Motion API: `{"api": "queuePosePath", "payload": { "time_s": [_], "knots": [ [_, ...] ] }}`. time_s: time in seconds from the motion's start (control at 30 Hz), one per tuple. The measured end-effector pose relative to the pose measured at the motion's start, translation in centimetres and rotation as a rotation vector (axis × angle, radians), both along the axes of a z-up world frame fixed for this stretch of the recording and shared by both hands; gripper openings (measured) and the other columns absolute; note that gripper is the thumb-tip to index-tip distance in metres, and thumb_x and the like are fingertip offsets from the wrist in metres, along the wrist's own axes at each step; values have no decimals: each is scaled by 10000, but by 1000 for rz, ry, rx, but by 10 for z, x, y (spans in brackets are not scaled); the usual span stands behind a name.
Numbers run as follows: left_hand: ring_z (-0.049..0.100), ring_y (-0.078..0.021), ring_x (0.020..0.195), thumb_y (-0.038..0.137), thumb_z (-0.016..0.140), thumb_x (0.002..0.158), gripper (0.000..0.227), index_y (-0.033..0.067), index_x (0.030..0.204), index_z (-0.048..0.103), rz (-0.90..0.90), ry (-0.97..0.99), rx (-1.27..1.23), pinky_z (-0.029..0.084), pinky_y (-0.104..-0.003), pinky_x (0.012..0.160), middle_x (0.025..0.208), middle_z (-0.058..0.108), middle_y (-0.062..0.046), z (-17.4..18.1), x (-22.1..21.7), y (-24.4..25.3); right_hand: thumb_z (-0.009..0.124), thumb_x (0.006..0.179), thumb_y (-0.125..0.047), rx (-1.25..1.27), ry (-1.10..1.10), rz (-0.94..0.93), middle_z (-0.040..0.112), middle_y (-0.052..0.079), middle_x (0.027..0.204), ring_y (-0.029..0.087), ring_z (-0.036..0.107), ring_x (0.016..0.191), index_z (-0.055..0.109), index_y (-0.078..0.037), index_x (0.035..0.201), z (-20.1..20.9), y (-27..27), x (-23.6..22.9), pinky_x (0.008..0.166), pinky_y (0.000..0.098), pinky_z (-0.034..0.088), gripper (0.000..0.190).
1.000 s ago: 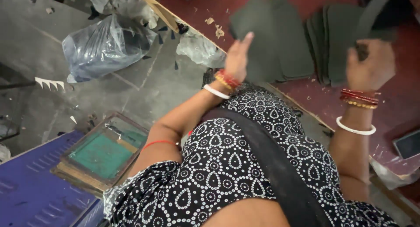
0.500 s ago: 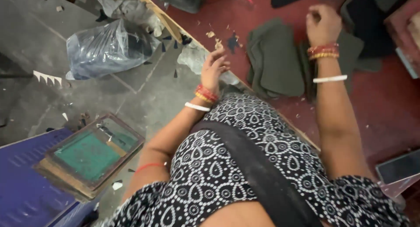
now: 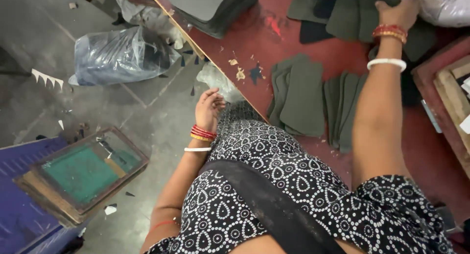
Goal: The person stands at a workbench and handles dark, flat, rectangular pieces of material. They pick up individual pieces, align them, and stack them into a neat pile on the red table surface. The person briefly walks away from the table and returns to continue stacking the materials.
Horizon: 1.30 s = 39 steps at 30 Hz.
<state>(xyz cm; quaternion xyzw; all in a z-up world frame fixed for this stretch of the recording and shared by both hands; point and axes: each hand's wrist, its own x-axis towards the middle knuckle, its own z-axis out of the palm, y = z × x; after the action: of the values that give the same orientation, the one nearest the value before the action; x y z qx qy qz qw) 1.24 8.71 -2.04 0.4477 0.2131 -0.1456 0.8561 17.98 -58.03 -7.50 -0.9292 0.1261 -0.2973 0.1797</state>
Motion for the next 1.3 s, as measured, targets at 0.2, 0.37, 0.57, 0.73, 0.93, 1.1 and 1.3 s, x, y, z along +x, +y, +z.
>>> {"api": "queuePosePath", "payload": {
  "time_s": [0.2,0.37,0.57,0.73,0.93,1.1,1.3],
  "knots": [
    [668,-147,901,153,603,1030,319,4,1311,629,-261,-137,104,543,-289,804,1067,712,-86,48,5,-43,908,799,-151,195,-144,103,687,151,996,329,612,913,715,8,1026,73,75,-88,843,457,493,337],
    [407,-271,1474,280,684,1016,760,58,1606,261,-623,-544,44,356,-413,1223,1603,398,-174,64,26,-107,777,996,-74,1032,68,350,705,12,1013,102,623,941,713,39,1082,215,239,-173,905,270,502,156],
    [261,-340,1621,506,685,999,1010,149,1722,75,-698,-672,-346,196,-446,1350,1717,297,-226,50,47,-131,783,975,-136,1513,143,592,737,60,1135,149,688,1018,707,30,1210,209,297,-218,981,288,539,298],
    [594,-255,1252,368,725,967,691,-22,1494,506,-848,-109,-221,474,-394,1086,1383,621,-150,64,9,-135,760,1039,-192,1737,10,662,717,69,1195,149,679,1063,660,12,1307,182,299,-240,995,269,521,352],
    [663,-294,1106,310,681,1022,485,-50,1340,616,-720,167,-530,521,-427,1041,1250,684,-157,8,6,-134,682,1149,-232,1737,-141,501,663,18,1228,119,597,1089,603,-28,1347,163,293,-262,1011,266,467,295],
    [668,-264,1179,472,552,1009,629,13,1438,515,-598,183,-831,506,-418,1066,1317,686,-128,79,-6,-128,603,1108,-245,2038,-345,616,681,23,1244,165,634,1144,584,-95,1304,180,310,-280,1054,324,507,247],
    [679,-173,1123,451,515,1031,615,34,1476,432,-497,62,-641,525,-337,980,1256,712,-41,62,-26,-136,634,1116,-138,1185,-153,262,717,58,1276,226,654,1190,631,-44,1382,163,341,-300,1108,372,514,282]
  ]
}}
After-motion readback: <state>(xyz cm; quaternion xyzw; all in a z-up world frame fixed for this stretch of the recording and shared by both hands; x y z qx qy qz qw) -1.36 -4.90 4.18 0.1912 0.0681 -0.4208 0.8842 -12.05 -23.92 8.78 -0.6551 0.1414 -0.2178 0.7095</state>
